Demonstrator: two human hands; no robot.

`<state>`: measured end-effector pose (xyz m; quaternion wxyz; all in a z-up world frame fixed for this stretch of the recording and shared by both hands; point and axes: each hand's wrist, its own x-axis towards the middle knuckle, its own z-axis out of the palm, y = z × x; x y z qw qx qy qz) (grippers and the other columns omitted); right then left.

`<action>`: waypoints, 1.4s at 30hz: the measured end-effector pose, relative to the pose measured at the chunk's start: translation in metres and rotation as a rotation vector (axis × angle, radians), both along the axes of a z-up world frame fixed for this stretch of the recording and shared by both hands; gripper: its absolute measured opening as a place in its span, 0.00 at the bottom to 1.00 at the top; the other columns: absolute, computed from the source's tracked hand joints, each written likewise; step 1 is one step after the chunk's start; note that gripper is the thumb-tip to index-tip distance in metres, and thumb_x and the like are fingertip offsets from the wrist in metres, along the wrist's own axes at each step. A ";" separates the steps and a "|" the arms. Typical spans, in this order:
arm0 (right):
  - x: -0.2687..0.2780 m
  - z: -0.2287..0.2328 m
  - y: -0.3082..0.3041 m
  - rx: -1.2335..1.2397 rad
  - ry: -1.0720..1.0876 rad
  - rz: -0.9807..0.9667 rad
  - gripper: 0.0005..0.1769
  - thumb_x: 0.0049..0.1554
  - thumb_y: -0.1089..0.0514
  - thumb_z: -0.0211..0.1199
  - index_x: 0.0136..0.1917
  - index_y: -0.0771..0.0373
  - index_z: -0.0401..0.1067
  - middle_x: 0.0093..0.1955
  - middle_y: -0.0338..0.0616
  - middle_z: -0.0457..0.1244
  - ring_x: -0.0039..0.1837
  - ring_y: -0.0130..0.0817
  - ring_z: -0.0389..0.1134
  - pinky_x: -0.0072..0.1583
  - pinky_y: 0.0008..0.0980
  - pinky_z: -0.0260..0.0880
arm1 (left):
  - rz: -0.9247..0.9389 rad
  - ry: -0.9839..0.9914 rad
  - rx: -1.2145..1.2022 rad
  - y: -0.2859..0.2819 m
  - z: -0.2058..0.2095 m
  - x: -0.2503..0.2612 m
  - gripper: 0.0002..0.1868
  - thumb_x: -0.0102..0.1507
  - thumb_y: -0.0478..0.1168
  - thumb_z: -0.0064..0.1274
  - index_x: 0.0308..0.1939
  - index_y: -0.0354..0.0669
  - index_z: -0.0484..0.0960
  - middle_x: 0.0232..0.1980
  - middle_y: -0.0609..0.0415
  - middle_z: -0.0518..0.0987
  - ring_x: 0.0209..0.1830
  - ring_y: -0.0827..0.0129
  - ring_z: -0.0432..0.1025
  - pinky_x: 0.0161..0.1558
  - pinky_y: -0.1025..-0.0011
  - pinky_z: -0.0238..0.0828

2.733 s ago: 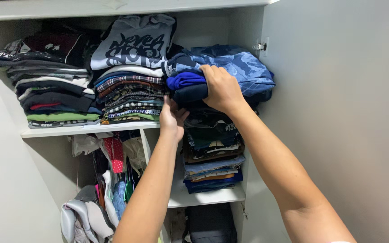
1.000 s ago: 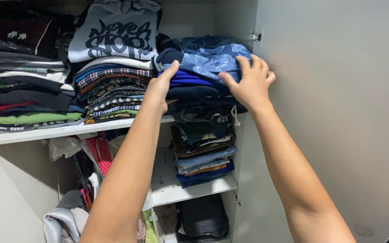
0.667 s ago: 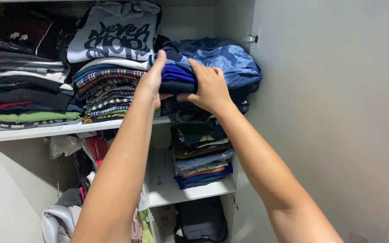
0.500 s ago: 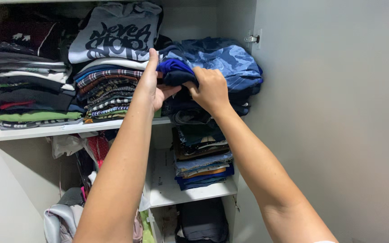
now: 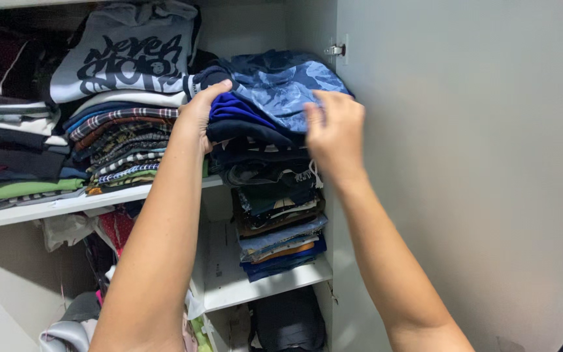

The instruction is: The person removes folded clothes from a white closet shelf and places them onto a pile on the floor. The person handles several items including shorts, t-shirts, and patterned shirts one by one.

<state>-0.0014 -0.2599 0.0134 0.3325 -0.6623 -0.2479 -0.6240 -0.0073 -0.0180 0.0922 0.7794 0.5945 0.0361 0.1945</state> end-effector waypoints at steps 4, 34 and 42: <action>0.011 0.010 -0.038 0.185 0.661 -0.044 0.28 0.66 0.41 0.54 0.66 0.66 0.68 0.57 0.63 0.68 0.57 0.57 0.71 0.57 0.49 0.69 | -0.120 0.004 0.029 0.003 0.004 0.000 0.20 0.52 0.45 0.67 0.42 0.36 0.84 0.36 0.48 0.86 0.30 0.62 0.83 0.32 0.63 0.84; 0.084 0.085 -0.022 0.604 1.069 0.865 0.48 0.47 0.15 0.51 0.61 0.53 0.74 0.53 0.46 0.67 0.50 0.37 0.65 0.45 0.41 0.65 | -0.165 -0.086 -0.086 0.029 -0.030 0.006 0.48 0.48 0.34 0.65 0.64 0.43 0.49 0.52 0.31 0.74 0.41 0.49 0.82 0.37 0.49 0.81; 0.060 0.078 0.021 0.414 0.827 1.018 0.18 0.44 0.62 0.65 0.49 0.56 0.67 0.41 0.40 0.66 0.45 0.34 0.70 0.46 0.37 0.73 | -0.099 -0.297 0.225 0.027 -0.052 0.003 0.51 0.50 0.33 0.63 0.71 0.48 0.48 0.59 0.39 0.71 0.54 0.54 0.76 0.46 0.59 0.82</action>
